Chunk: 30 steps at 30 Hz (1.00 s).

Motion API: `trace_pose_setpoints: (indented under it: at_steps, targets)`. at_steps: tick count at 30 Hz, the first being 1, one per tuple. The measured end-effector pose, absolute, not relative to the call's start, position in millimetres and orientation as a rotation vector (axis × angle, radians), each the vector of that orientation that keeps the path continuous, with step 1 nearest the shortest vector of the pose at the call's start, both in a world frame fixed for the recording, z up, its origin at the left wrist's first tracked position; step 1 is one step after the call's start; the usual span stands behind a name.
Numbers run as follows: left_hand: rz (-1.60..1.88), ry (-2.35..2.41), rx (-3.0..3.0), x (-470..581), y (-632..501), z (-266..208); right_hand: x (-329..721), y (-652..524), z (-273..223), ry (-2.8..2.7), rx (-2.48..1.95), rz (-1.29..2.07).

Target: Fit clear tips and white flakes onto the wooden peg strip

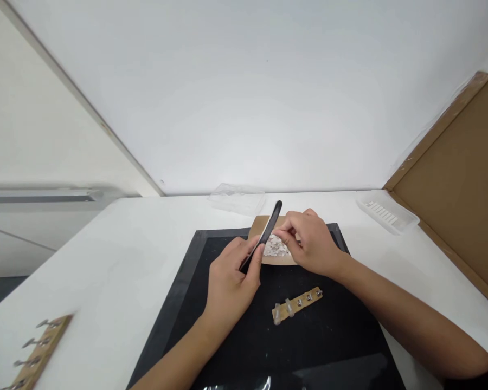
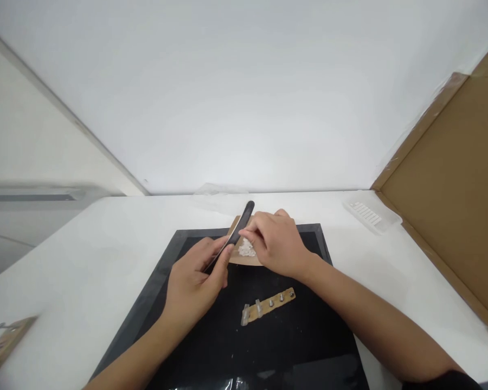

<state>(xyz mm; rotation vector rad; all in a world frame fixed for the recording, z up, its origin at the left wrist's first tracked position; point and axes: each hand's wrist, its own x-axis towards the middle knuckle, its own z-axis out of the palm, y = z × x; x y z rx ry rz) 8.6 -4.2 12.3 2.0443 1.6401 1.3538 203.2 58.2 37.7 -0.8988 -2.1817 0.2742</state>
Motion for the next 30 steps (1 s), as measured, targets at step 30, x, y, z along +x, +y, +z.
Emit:
trace_pose_setpoints:
  at_steps: [30]
  targets:
    - [0.956,1.222,2.19,16,-20,30,256,-23,13,-2.19,-0.632,-0.255]
